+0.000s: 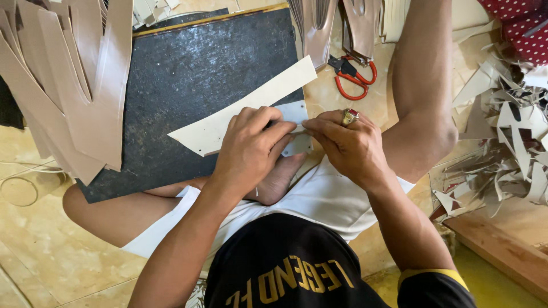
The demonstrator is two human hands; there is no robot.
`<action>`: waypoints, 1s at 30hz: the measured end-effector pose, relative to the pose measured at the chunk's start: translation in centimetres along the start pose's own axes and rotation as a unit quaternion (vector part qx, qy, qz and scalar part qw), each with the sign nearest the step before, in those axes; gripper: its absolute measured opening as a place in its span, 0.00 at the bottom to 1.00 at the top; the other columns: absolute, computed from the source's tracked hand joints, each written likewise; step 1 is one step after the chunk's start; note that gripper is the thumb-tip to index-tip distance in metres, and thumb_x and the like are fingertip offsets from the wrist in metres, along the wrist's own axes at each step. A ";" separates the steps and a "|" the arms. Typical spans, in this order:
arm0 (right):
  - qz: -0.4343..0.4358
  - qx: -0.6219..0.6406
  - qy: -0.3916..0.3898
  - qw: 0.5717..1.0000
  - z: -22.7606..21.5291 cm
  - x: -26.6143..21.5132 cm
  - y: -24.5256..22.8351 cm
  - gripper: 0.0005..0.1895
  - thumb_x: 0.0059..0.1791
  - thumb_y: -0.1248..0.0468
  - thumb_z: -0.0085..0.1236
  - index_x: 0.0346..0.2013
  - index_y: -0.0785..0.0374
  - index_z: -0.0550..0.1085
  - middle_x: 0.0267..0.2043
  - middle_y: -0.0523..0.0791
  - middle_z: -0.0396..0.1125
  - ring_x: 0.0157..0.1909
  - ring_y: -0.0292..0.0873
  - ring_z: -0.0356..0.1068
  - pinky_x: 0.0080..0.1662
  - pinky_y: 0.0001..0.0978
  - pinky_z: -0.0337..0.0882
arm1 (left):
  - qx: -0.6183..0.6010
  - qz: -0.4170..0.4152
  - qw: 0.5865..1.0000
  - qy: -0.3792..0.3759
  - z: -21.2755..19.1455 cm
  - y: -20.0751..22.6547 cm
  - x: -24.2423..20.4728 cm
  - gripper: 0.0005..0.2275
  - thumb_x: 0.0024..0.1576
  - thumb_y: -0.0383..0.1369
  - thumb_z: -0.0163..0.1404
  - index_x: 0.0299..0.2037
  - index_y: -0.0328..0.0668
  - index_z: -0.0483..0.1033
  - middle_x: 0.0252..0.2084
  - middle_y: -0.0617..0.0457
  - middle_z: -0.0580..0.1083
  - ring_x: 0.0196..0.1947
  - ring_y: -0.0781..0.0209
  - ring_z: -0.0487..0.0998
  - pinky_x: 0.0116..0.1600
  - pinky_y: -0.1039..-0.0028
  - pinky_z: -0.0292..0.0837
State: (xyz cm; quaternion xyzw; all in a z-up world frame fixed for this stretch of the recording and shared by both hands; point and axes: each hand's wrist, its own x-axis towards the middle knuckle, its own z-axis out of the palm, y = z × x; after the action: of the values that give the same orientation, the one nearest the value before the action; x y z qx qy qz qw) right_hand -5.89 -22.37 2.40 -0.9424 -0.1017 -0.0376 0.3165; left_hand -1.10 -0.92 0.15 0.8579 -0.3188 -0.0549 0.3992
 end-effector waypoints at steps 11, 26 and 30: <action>0.014 -0.018 0.017 1.000 0.6 -2.1 0.6 0.15 0.51 0.69 0.59 0.52 0.56 0.80 0.40 0.42 0.72 0.38 0.40 0.71 0.40 0.31 0.70 | 0.044 0.104 0.993 -0.035 -0.4 -0.9 0.4 0.12 0.54 0.28 0.56 0.48 0.42 0.80 0.46 0.57 0.71 0.48 0.55 0.73 0.53 0.65 0.68; 0.358 0.440 0.104 0.817 7.3 -1.3 2.4 0.11 0.59 0.60 0.53 0.37 0.65 0.70 0.28 0.35 0.59 0.29 0.27 0.53 0.31 0.22 0.57 | 0.123 0.059 0.991 0.008 0.5 1.0 -0.1 0.09 0.60 0.32 0.57 0.49 0.44 0.79 0.45 0.60 0.71 0.46 0.61 0.72 0.49 0.67 0.63; 0.382 0.476 0.108 0.785 7.9 -1.0 3.2 0.11 0.58 0.61 0.53 0.36 0.65 0.69 0.26 0.36 0.58 0.27 0.27 0.53 0.28 0.23 0.55 | 0.171 0.063 0.983 0.014 0.5 1.1 -0.2 0.07 0.63 0.34 0.58 0.49 0.50 0.80 0.45 0.64 0.71 0.49 0.64 0.70 0.53 0.65 0.57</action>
State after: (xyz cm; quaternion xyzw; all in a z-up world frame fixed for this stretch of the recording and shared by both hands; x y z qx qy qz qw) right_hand -6.08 -20.27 -5.87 -0.6239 0.2961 0.0380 0.7222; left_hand -1.97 -1.62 0.54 0.8924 -0.3713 0.0374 0.2536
